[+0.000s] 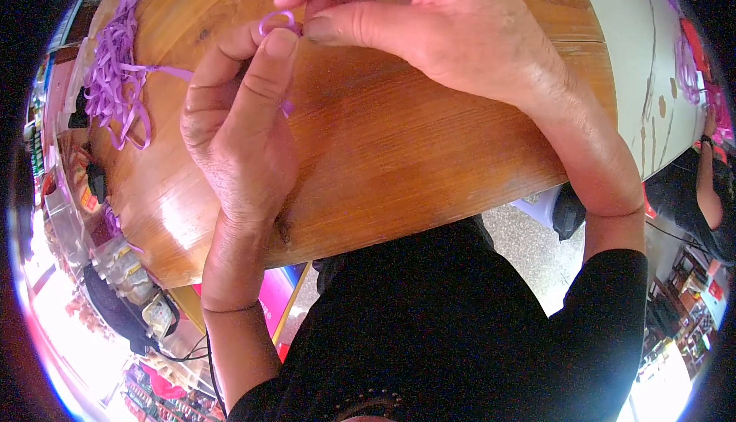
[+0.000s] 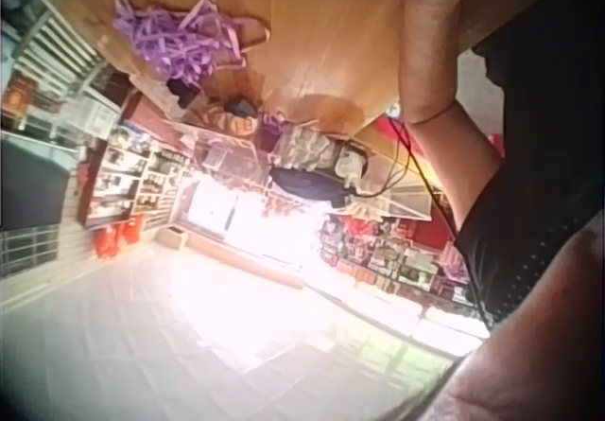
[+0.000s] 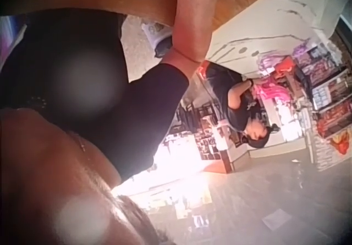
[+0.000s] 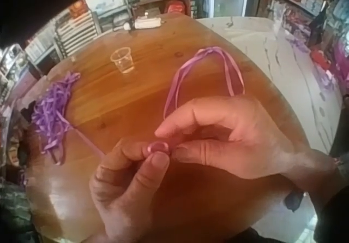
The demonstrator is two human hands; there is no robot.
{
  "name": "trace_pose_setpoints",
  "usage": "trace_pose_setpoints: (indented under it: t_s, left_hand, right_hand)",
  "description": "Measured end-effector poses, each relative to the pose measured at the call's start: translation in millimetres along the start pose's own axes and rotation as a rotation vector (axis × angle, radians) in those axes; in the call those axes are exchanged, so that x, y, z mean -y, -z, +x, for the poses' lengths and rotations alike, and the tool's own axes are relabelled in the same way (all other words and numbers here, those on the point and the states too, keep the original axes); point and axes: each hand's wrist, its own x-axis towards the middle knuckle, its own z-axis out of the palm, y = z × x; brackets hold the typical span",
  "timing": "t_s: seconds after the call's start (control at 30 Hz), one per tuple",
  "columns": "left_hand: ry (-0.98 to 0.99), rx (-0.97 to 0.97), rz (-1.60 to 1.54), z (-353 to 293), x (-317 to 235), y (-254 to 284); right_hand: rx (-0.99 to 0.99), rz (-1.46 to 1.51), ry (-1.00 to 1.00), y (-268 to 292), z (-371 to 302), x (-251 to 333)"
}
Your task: The person ties knots in purple ribbons by hand, one at a time, and reaches into a plastic bin to retrieve more ribbons. They place the finished knotted ribbons onto a pile on the wooden table.
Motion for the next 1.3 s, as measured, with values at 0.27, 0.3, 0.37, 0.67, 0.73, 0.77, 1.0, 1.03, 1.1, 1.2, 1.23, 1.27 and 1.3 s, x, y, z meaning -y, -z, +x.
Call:
trace_pose_setpoints:
  t_s: [0.27, 0.3, 0.37, 0.67, 0.73, 0.77, 1.0, 1.03, 1.1, 1.2, 1.23, 1.27, 1.3]
  left_hand:
    - [0.145, 0.025, -0.093, -0.9, -8.1, -0.3]
    - [0.178, 0.007, -0.021, 0.6, -9.6, -1.2]
    - [0.216, -0.009, 0.052, 1.4, -13.0, -3.0]
    - [0.42, 0.023, -0.109, 7.4, -9.2, 0.3]
    - [0.315, 0.029, -0.004, 7.8, -10.9, -1.7]
    - [0.314, 0.029, -0.002, 7.5, -9.1, 0.9]
    - [0.099, -0.028, 0.048, 7.1, 4.4, 10.5]
    - [0.09, -0.078, 0.096, 5.1, 2.3, 7.2]
    - [0.087, -0.082, 0.156, 3.7, -1.5, 2.2]
    - [0.058, -0.089, 0.231, 0.8, -1.0, 6.2]
    - [0.029, -0.058, 0.213, 2.3, -1.1, 3.3]
    - [0.028, -0.046, 0.202, 3.8, -1.0, 1.9]
    - [0.052, 0.0, 0.067, 5.3, -0.8, 1.9]
  right_hand:
    - [-0.086, -0.244, 0.493, -2.6, -1.8, -11.4]
    - [-0.085, -0.341, 0.365, -1.2, -4.6, -7.2]
    - [-0.132, -0.379, 0.465, -4.9, -5.3, -14.7]
    - [-0.131, -0.418, 0.649, 5.5, 2.1, -18.5]
    - [-0.056, -0.35, 0.478, 4.5, -3.2, -10.0]
    - [-0.089, -0.45, 0.408, 3.0, -3.9, -7.3]
    - [-0.006, -0.393, 0.136, 10.0, -7.1, 17.6]
    - [-0.007, -0.392, 0.136, 10.1, -7.5, 16.2]
    - [-0.013, -0.375, 0.177, 10.6, -8.7, 9.4]
    - [-0.064, -0.344, 0.389, -0.7, -4.9, -14.3]
    - [-0.07, -0.357, 0.38, 1.4, -7.1, -6.1]
    - [-0.081, -0.165, 0.103, 2.6, -9.2, 7.7]
    - [-0.096, 0.031, -0.171, 4.6, -11.1, 16.1]
